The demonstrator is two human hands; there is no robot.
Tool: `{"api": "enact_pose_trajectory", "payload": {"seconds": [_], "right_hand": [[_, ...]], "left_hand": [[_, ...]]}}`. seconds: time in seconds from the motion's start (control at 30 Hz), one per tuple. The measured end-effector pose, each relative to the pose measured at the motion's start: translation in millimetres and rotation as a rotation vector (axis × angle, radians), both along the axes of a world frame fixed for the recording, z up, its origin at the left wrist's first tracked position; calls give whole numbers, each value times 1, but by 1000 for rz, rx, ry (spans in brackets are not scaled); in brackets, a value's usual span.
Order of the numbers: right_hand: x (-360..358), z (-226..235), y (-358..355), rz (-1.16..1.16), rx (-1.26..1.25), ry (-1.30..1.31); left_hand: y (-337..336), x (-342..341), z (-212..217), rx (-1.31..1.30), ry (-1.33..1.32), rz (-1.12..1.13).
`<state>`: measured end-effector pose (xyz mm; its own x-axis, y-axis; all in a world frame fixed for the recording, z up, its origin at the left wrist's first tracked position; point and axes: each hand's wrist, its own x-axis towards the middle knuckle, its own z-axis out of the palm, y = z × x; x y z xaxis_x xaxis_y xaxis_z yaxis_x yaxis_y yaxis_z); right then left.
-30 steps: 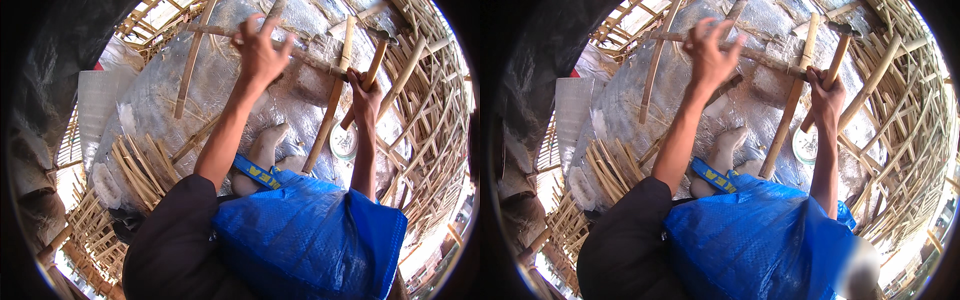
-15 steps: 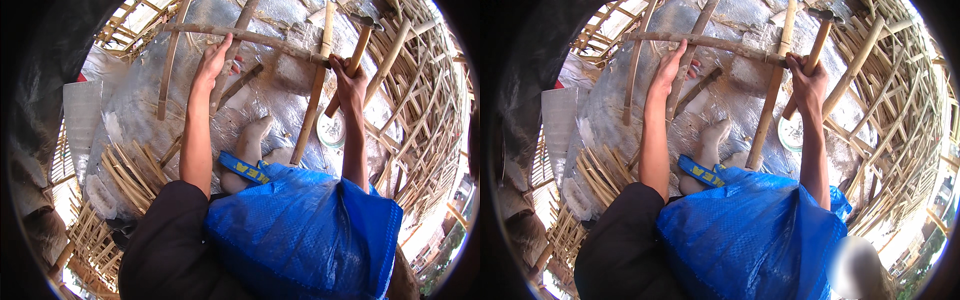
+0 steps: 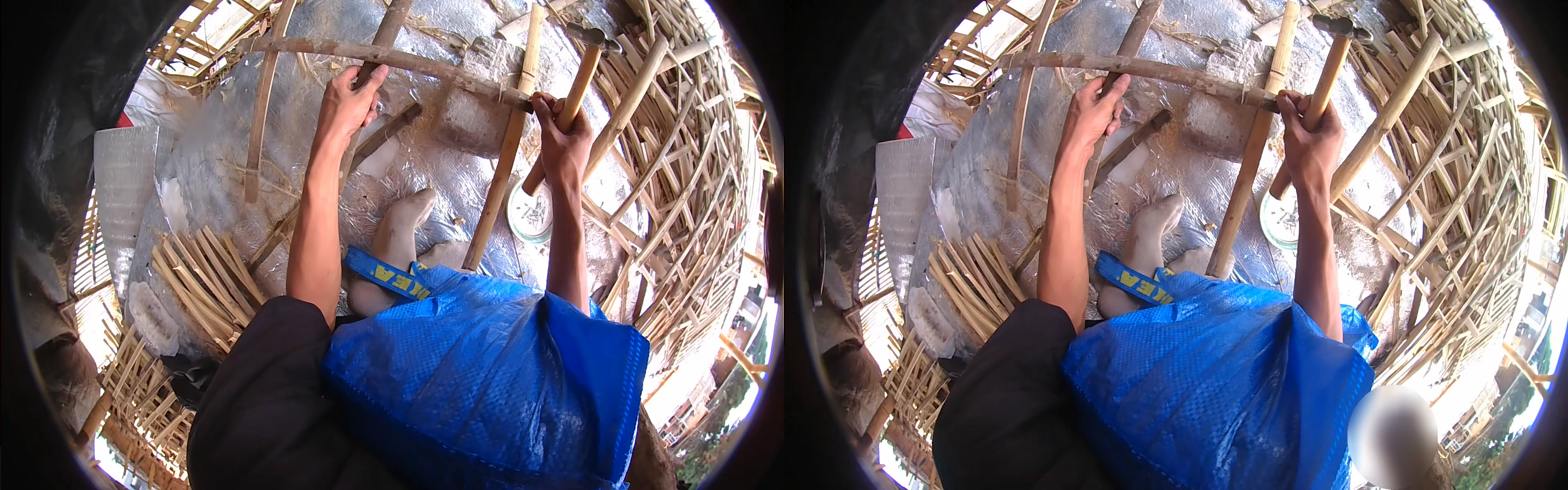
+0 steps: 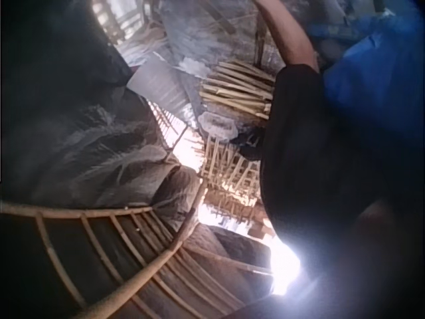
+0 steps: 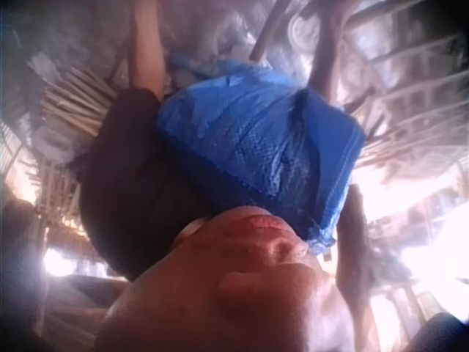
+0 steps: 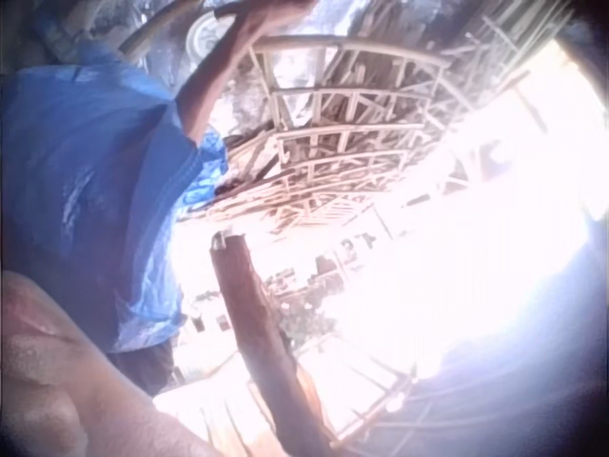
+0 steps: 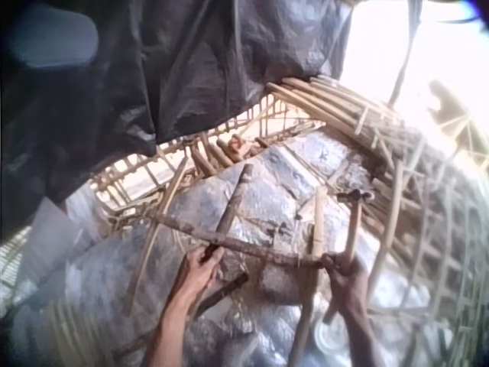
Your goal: The person uses a hammer to nail bamboo strips into a lattice frame, then uses a knife to shave and shape a thin bamboo strip.
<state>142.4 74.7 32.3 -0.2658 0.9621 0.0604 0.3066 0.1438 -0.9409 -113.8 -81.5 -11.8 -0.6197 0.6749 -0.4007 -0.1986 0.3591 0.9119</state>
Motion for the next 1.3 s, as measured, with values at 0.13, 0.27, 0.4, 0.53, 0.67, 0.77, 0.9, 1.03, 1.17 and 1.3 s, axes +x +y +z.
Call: {"api": "enact_pose_trajectory", "payload": {"seconds": [0.13,0.27,0.4,0.53,0.67,0.77,0.9,1.03,1.17,1.3], "right_hand": [[-1,-4,0,-31,-4,-75],[-3,-3,0,-20,35,-109],[-3,-1,1,-17,107,-264],[0,-1,0,-28,91,-327],[6,3,0,7,168,-353],[6,5,-1,15,167,-341],[-2,5,-3,17,197,-334],[-6,0,-3,29,231,-420],[-8,3,-7,31,258,-502],[-15,5,-11,69,355,-552]], "left_hand": [[1,2,-8,8,23,2],[-2,-3,-4,-39,10,-36],[-3,-10,3,-56,-15,-157],[1,-32,-4,-66,-440,-305],[15,-50,-8,-39,-549,-429],[27,-48,-9,54,-526,-374],[36,-46,0,-14,-616,-417],[39,-45,-8,-144,-515,-344],[40,-41,-13,-167,-431,-324],[36,-44,-18,-174,-403,-320]]}}
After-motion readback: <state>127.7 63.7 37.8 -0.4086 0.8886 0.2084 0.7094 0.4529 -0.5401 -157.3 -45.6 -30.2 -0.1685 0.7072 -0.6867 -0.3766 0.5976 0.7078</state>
